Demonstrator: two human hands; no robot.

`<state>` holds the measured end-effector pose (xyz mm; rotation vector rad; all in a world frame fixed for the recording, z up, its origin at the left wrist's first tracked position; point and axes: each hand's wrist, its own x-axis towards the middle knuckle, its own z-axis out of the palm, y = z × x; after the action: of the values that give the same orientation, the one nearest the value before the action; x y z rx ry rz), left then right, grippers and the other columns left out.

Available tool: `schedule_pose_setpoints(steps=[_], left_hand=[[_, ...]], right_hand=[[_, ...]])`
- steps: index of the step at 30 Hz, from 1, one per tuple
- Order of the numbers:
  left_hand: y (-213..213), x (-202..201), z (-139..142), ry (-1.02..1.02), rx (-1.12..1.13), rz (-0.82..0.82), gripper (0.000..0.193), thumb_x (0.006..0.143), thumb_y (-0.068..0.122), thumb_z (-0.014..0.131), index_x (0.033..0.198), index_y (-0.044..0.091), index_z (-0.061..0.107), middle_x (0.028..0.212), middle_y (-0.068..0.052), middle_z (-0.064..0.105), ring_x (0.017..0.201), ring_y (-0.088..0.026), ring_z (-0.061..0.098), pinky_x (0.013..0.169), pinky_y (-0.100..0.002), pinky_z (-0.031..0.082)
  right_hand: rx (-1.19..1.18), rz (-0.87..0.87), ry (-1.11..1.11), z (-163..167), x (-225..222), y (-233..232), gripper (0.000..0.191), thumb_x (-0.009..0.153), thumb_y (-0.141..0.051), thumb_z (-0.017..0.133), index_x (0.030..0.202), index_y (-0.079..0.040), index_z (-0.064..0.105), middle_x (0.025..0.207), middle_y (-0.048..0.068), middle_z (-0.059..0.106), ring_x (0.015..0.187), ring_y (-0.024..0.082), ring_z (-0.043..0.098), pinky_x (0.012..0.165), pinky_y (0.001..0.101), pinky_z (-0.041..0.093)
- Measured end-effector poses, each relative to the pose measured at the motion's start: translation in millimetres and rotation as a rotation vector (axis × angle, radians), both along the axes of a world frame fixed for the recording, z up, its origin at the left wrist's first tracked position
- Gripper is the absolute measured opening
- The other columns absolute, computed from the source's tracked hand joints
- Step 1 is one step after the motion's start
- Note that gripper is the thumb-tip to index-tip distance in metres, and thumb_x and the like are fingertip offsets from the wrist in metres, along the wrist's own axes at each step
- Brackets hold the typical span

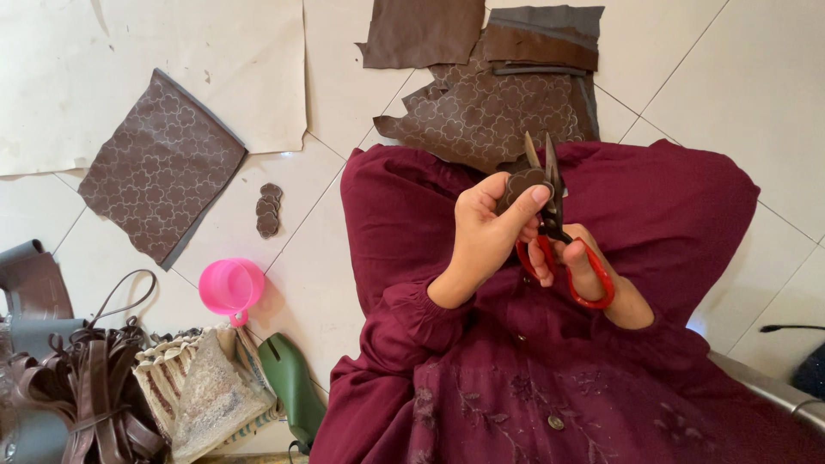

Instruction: The person uses red-handled scissors to cut a brown patterned sheet into small circular pieces. They hold the sheet with the left hand and cut with the right, repeatedly trimming the edges of each circle and placing the finished pieces on the floor.

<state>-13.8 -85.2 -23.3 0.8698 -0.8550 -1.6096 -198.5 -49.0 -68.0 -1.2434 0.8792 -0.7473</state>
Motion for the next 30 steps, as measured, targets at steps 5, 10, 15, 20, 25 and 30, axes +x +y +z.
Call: schedule_pose_setpoints(steps=[5, 10, 15, 20, 25, 30], left_hand=[[0, -1, 0, 0.021, 0.002, -0.009, 0.020, 0.098, 0.021, 0.075, 0.090, 0.004, 0.067, 0.074, 0.001, 0.066, 0.062, -0.004, 0.060, 0.058, -0.019, 0.050], [1, -1, 0, 0.006, 0.000, -0.013, 0.020, 0.098, 0.022, 0.075, 0.090, 0.005, 0.067, 0.074, 0.001, 0.066, 0.063, -0.004, 0.060, 0.058, -0.019, 0.050], [-1, 0, 0, 0.002, 0.008, -0.031, 0.020, 0.097, 0.022, 0.075, 0.090, 0.005, 0.067, 0.074, 0.001, 0.066, 0.062, -0.003, 0.060, 0.058, -0.018, 0.050], [-8, 12, 2, 0.002, -0.005, -0.082, 0.018, 0.097, 0.020, 0.075, 0.091, 0.004, 0.068, 0.072, 0.003, 0.063, 0.061, -0.002, 0.056, 0.055, -0.018, 0.045], [-16, 25, 1, -0.022, -0.024, -0.131, 0.016, 0.098, 0.017, 0.076, 0.093, 0.003, 0.070, 0.073, 0.005, 0.062, 0.059, -0.001, 0.051, 0.053, -0.019, 0.040], [-20, 30, -9, -0.003, -0.008, -0.086, 0.017, 0.100, 0.020, 0.071, 0.099, 0.003, 0.071, 0.074, 0.005, 0.062, 0.062, -0.002, 0.053, 0.057, -0.019, 0.042]], right_hand=[[0.002, -0.013, -0.017, -11, -1, 2, 0.096, 0.077, -0.097, 0.039, 0.079, -0.003, 0.059, 0.065, 0.004, 0.058, 0.055, 0.013, 0.057, 0.050, 0.0263, 0.047], [-0.019, -0.028, -0.038, -14, 1, 4, 0.095, 0.079, -0.096, 0.038, 0.079, -0.004, 0.059, 0.064, 0.004, 0.058, 0.054, 0.012, 0.056, 0.050, 0.0255, 0.047], [0.017, -0.031, -0.063, -12, 3, 3, 0.093, 0.078, -0.096, 0.041, 0.075, -0.004, 0.057, 0.062, 0.003, 0.057, 0.051, 0.011, 0.055, 0.047, 0.0244, 0.045], [0.080, 0.056, -0.023, 2, -10, -7, 0.091, 0.075, -0.096, 0.044, 0.073, -0.006, 0.056, 0.060, 0.001, 0.054, 0.050, 0.010, 0.052, 0.045, 0.0245, 0.043], [0.056, 0.117, 0.103, 10, -25, -17, 0.090, 0.075, -0.096, 0.041, 0.068, -0.008, 0.053, 0.056, -0.001, 0.053, 0.046, 0.008, 0.049, 0.042, 0.0232, 0.038], [0.012, -0.032, 0.091, 10, -26, -23, 0.079, 0.088, -0.083, 0.046, 0.079, -0.005, 0.062, 0.063, -0.001, 0.055, 0.052, 0.006, 0.052, 0.047, 0.0216, 0.042]])
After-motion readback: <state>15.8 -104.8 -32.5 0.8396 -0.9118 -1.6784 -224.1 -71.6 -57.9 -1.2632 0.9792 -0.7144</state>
